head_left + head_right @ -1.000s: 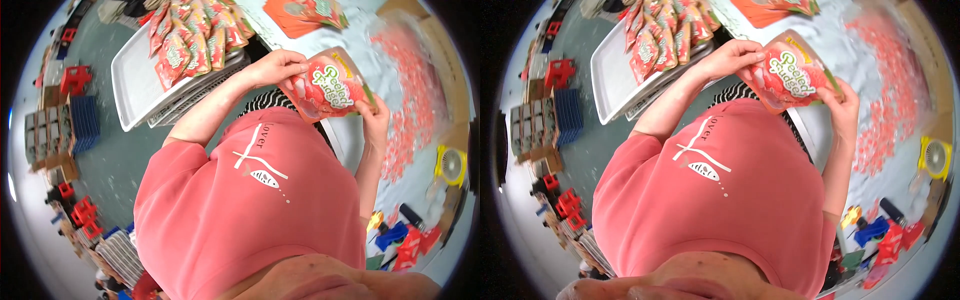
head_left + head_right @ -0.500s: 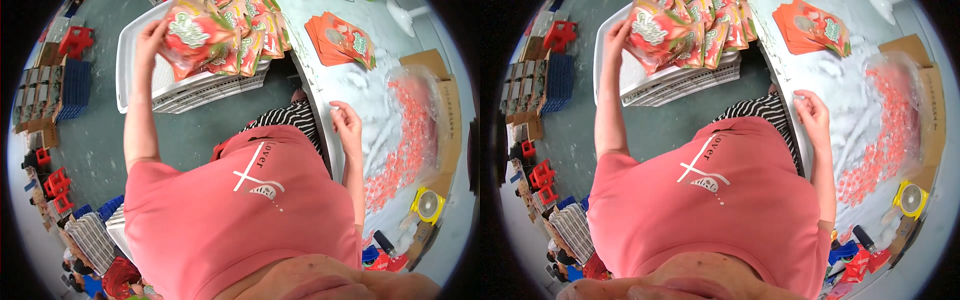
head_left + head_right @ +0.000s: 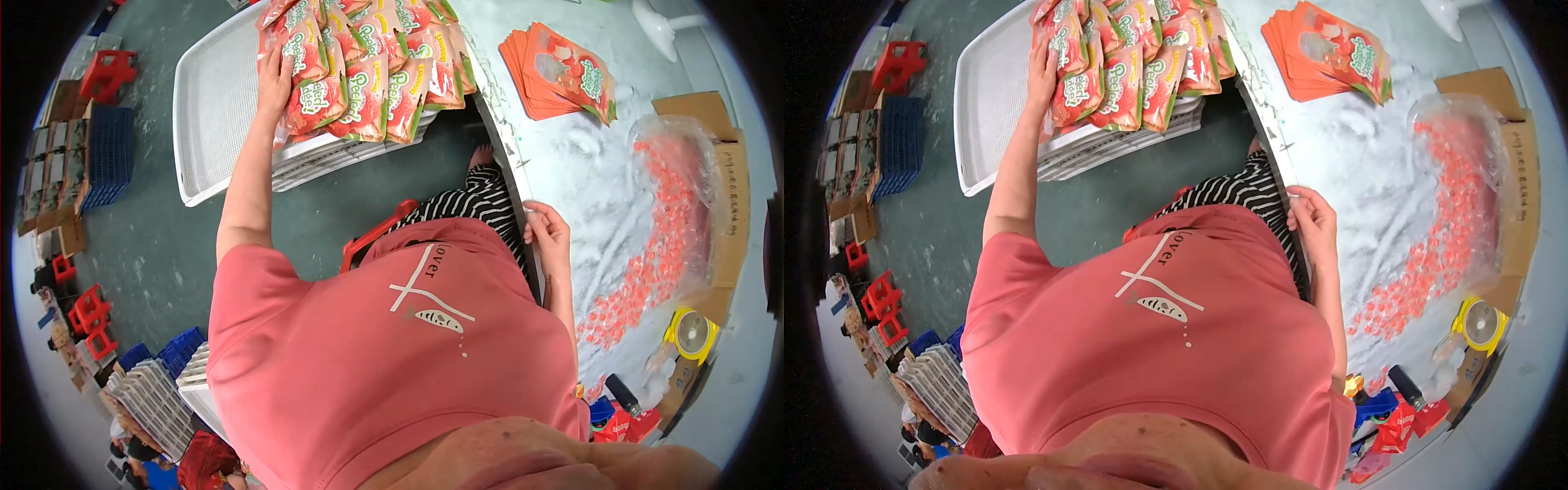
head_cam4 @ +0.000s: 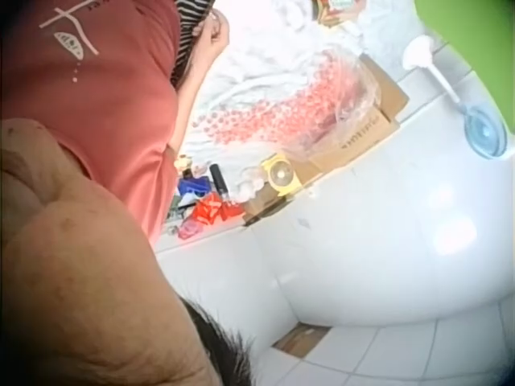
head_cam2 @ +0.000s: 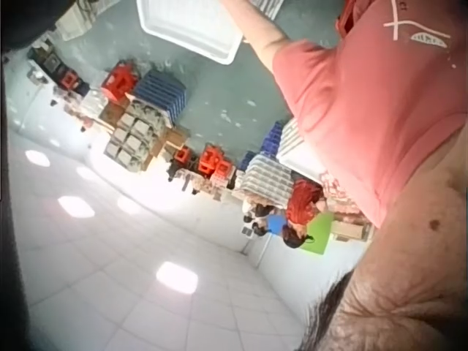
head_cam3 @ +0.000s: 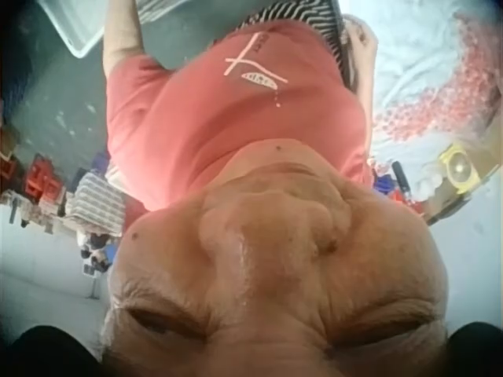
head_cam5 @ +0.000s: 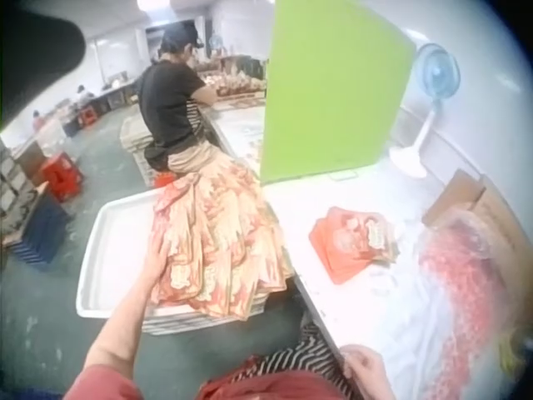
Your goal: Packing small individually wrapped candies into plastic pouches.
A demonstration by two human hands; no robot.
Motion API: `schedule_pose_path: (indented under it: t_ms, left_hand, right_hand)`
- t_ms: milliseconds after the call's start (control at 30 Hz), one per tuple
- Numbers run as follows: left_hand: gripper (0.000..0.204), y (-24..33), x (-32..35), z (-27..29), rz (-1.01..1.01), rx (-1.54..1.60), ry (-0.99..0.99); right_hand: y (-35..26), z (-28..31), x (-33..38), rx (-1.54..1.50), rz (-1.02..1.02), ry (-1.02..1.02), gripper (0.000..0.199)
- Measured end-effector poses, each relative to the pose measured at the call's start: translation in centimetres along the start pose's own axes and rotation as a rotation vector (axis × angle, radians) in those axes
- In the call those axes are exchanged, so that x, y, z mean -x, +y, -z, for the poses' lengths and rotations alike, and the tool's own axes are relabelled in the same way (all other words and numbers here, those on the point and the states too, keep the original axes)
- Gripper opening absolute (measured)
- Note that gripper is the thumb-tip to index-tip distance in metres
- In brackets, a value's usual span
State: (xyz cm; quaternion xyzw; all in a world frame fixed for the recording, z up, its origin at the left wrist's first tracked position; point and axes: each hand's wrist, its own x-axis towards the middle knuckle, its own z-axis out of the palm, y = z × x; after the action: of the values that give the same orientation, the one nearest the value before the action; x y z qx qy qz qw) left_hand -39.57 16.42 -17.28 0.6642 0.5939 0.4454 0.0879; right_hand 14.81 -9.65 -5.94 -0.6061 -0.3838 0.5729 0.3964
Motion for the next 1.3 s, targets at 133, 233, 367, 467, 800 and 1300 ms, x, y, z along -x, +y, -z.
schedule_pose_path:
  t_ms: [133,233,367,467,800,1300]
  left_hand:
    - [0.051,-0.6,0.7,-0.2,-0.07,-0.189,0.079]
    - [0.048,0.7,-0.4,-0.2,0.034,-0.187,-0.003]
    - [0.045,5.4,-2.5,0.8,0.083,-0.084,-0.096]
    - [0.041,9.0,-2.9,-0.4,-0.03,-0.392,-0.052]
    - [0.039,42.3,0.6,-23.5,-0.904,0.082,-0.335]
    - [0.029,46.4,4.1,-21.5,-1.21,0.029,-0.3]
  right_hand:
    - [0.5,0.5,-0.2,-0.158,0.01,0.016,0.023]
    - [0.8,1.3,0.0,-0.251,0.003,0.09,0.023]
    - [1.9,2.6,-0.1,-0.372,0.03,0.054,0.025]
    - [0.5,3.0,0.8,-0.337,0.035,0.095,0.023]
    - [2.6,6.0,5.9,-0.327,0.113,0.226,0.02]
    - [3.6,8.8,7.3,-0.354,0.069,0.269,0.024]
